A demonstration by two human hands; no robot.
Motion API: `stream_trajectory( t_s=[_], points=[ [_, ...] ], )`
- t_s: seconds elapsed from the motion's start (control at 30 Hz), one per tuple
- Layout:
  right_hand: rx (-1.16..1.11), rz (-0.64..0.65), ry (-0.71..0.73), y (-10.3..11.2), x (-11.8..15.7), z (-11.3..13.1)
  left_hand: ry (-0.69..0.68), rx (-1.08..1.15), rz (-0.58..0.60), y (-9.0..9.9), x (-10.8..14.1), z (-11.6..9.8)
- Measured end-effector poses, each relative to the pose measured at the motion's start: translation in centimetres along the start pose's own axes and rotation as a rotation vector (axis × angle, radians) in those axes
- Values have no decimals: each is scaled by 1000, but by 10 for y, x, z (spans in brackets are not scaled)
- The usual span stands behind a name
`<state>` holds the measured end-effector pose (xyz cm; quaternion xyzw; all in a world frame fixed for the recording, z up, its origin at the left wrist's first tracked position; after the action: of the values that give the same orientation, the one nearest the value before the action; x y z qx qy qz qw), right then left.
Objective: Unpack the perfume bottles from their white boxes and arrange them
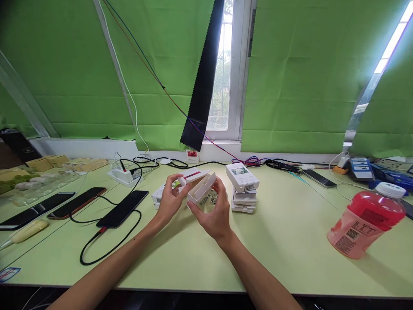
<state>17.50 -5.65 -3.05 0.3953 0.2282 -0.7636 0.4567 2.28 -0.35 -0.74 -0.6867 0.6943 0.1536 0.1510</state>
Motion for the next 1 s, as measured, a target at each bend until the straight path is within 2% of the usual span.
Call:
stream_trajectory(
  t_s=[0.5, 1.0],
  points=[
    [-85, 20, -20, -1, 0, -2, -2, -36, -14, 1, -1, 2],
    [-69, 69, -45, -1, -1, -3, 14, -48, -9, 1, -1, 2]
  ],
)
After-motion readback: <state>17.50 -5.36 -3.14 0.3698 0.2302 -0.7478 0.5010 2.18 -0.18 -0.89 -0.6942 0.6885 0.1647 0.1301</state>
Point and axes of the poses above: each hand's wrist, its own x-axis away from the middle knuckle, its own y-axis out of the back of the hand, z = x × y, the point moved 1 cm from there along -x, towards the middle knuckle, and after that the axes turned 1 degree about x, right-handed, at the moved point
